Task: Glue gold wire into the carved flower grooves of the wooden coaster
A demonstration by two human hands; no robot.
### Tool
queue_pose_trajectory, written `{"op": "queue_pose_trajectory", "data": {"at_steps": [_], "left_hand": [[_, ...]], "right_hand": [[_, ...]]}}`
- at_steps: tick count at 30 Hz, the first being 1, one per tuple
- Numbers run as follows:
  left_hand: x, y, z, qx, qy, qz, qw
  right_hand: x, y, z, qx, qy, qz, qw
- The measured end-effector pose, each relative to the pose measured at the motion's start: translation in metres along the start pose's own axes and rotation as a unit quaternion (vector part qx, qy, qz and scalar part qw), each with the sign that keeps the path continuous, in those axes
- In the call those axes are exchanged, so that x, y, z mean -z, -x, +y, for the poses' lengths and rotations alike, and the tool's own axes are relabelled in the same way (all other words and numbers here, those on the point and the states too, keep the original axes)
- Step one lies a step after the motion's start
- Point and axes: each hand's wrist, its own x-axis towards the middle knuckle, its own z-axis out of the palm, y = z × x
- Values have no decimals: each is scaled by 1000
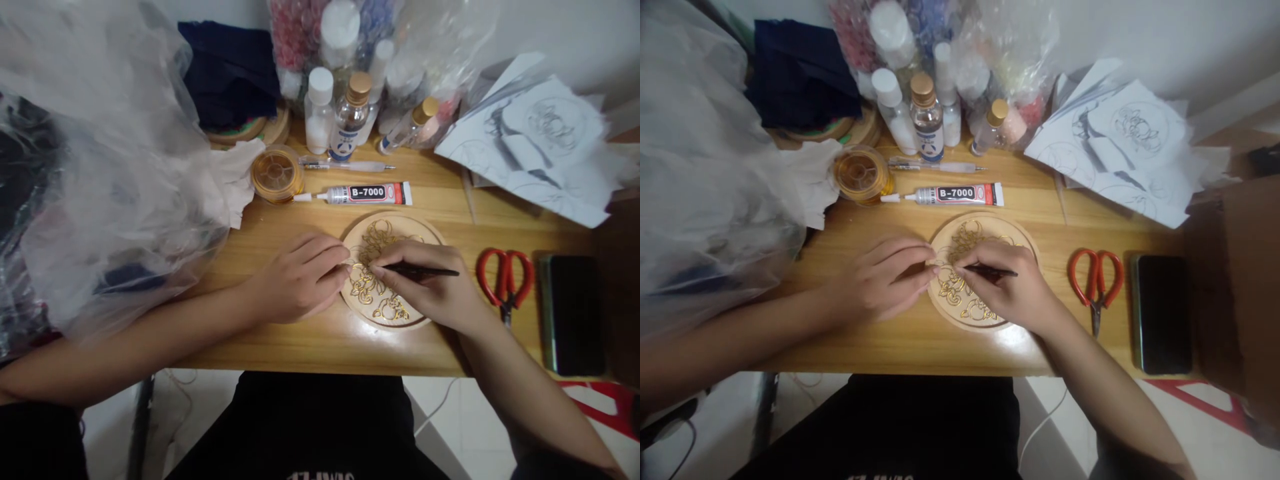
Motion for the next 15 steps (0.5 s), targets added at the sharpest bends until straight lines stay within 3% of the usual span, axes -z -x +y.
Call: {"op": "queue_pose_trajectory", "data": {"at_steps": [7,15], "left_hand": [[-5,3,-3,-14,9,24,1000],[-8,5,-3,-10,7,37,999]], "right_hand": [[0,1,3,-3,-25,11,1000],[-1,2,5,-73,-103,96,987]]}}
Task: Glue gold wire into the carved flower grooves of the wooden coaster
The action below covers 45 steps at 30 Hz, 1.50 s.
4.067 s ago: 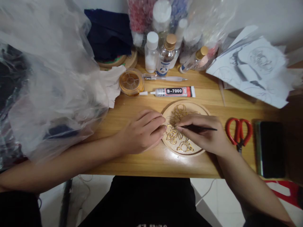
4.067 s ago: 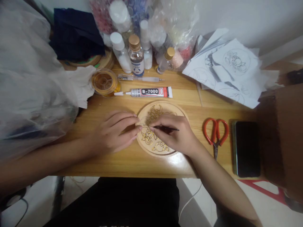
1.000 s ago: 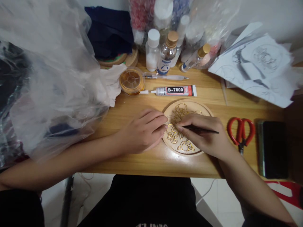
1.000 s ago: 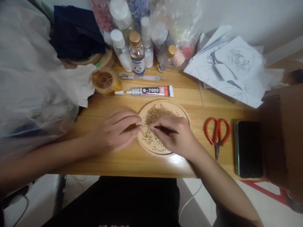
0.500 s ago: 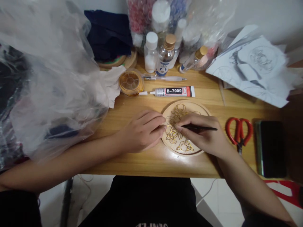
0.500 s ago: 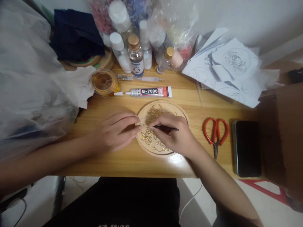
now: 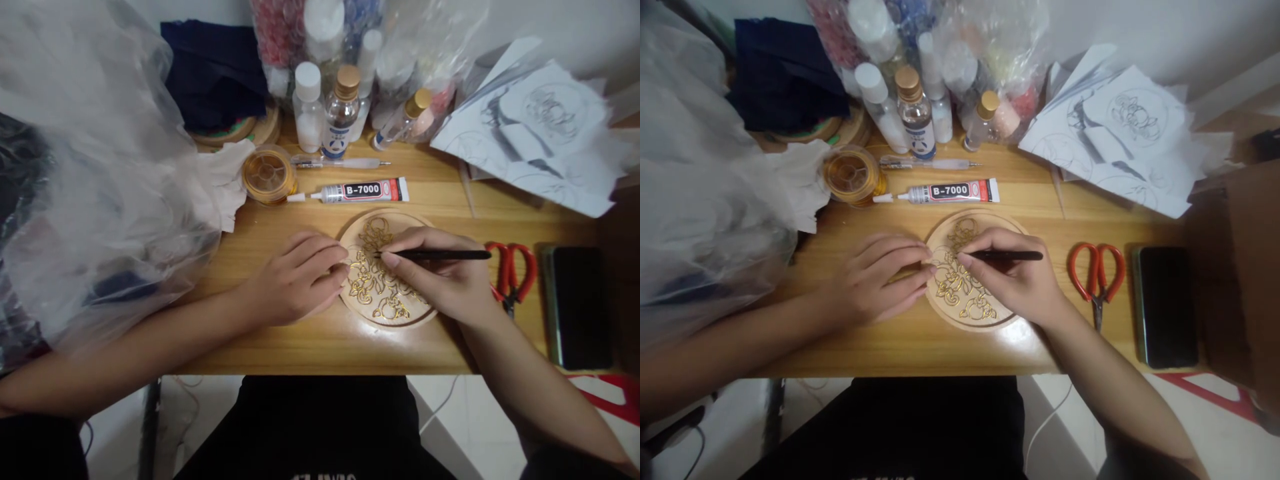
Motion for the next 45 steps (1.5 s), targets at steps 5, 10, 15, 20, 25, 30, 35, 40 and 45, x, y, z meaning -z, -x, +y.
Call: {"op": "queue_pose_trajectory", "data": {"at_steps": [5,10,15,20,25,30,35,40,45], "left_hand": [[-1,0,1,2,3,10,1000],[0,-2,1,4,-1,4,1000],[1,-2,1,8,1,0,1000],[1,-2,1,11,-4,8,1000],[2,-3,1,11,-8,14,1000],[2,-4,1,8,-3,16,1000],[2,-3,1,16,0,14,1000],[2,-4,2,14,-3,13,1000],[8,-7,2,10,-13,6,1000]], "right_hand": [[0,0,1,-2,15,5,1000],[0,0,-2,-2,24,1,1000],[0,0,-3,-14,20,-7,1000],[0,0,-2,-10,27,-7,1000],[1,0,-3,-14,20,-4,1000],[1,0,-2,-12,23,-2,1000],[1,0,-3,-10,24,-1,1000],[1,0,-3,-3,19,-3,1000],[1,0,-3,-11,21,-4,1000]]}}
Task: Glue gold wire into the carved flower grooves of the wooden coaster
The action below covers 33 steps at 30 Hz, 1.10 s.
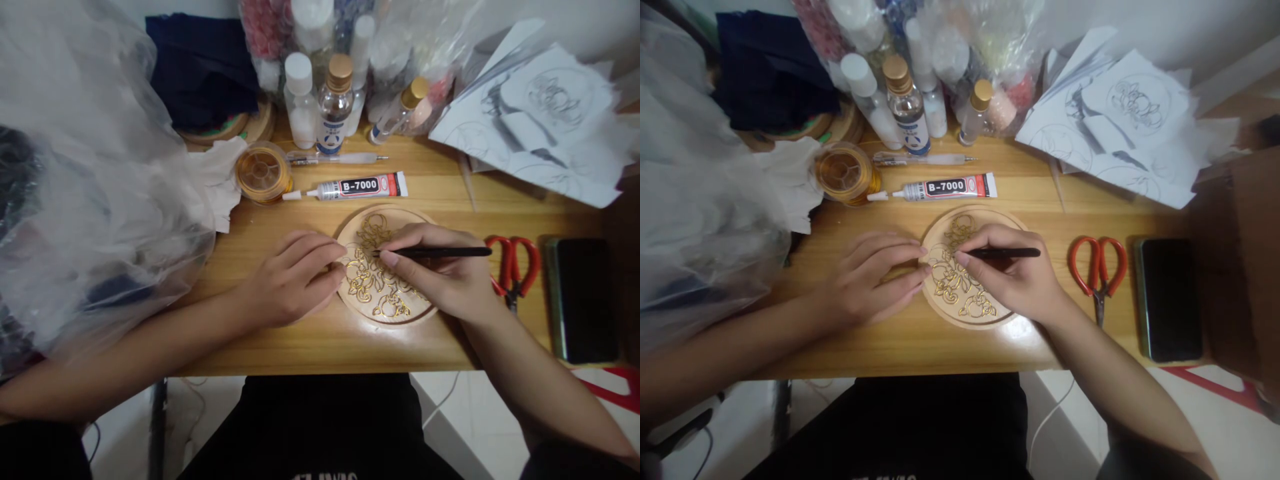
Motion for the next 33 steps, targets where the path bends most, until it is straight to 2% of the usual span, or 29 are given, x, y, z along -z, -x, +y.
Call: {"op": "queue_pose_trajectory", "data": {"at_steps": [11,25,33], "left_hand": [[1,2,0,-5,9,16,1000],[3,0,0,2,2,11,1000],[-3,6,0,15,10,0,1000]], "right_hand": [[0,0,1,3,1,-3,1000],[0,-1,1,2,3,2,1000],[0,-1,4,2,-13,8,1000]]}}
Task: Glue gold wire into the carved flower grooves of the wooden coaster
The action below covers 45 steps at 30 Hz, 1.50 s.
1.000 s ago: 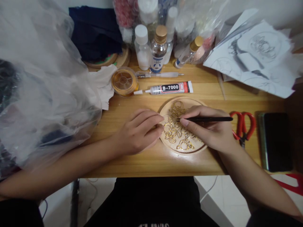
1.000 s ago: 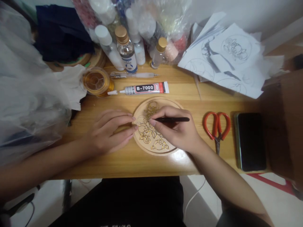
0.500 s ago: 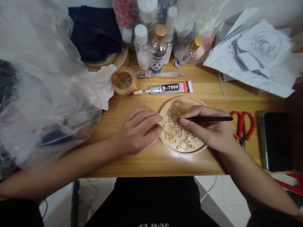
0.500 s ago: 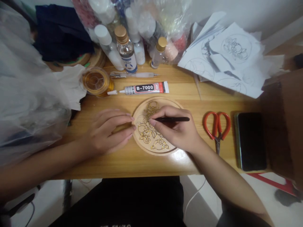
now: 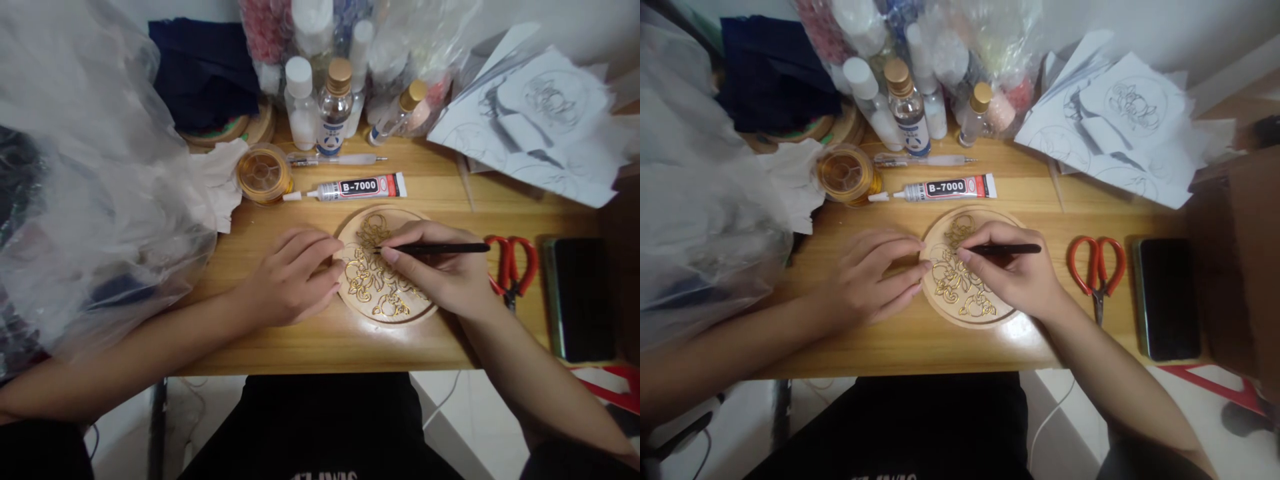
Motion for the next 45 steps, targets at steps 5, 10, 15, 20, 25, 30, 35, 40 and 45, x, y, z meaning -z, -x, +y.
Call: {"op": "queue_pose_trajectory", "data": {"at_steps": [5,10,15,20,25,30,35,40,45], "left_hand": [[0,2,0,-2,-4,-26,1000],[0,0,1,-8,-5,-11,1000],[0,1,2,-16,3,14,1000],[1,3,0,-29,14,24,999],[3,3,0,-50,31,26,998],[5,3,0,-42,29,20,998],[7,1,1,0,32,20,999],[6,-1,1,61,36,2,997],[2,0,-2,13,49,-23,998]], "right_hand": [[0,0,0,-4,3,7,1000],[0,0,1,-3,0,9,1000],[0,1,3,7,4,10,1000],[-1,0,3,14,4,12,1000],[-1,0,3,10,-8,11,1000],[0,0,3,8,-5,9,1000],[-1,1,3,8,-4,6,1000],[0,-1,-1,25,16,-26,999],[2,-3,-3,66,30,-81,994]]}}
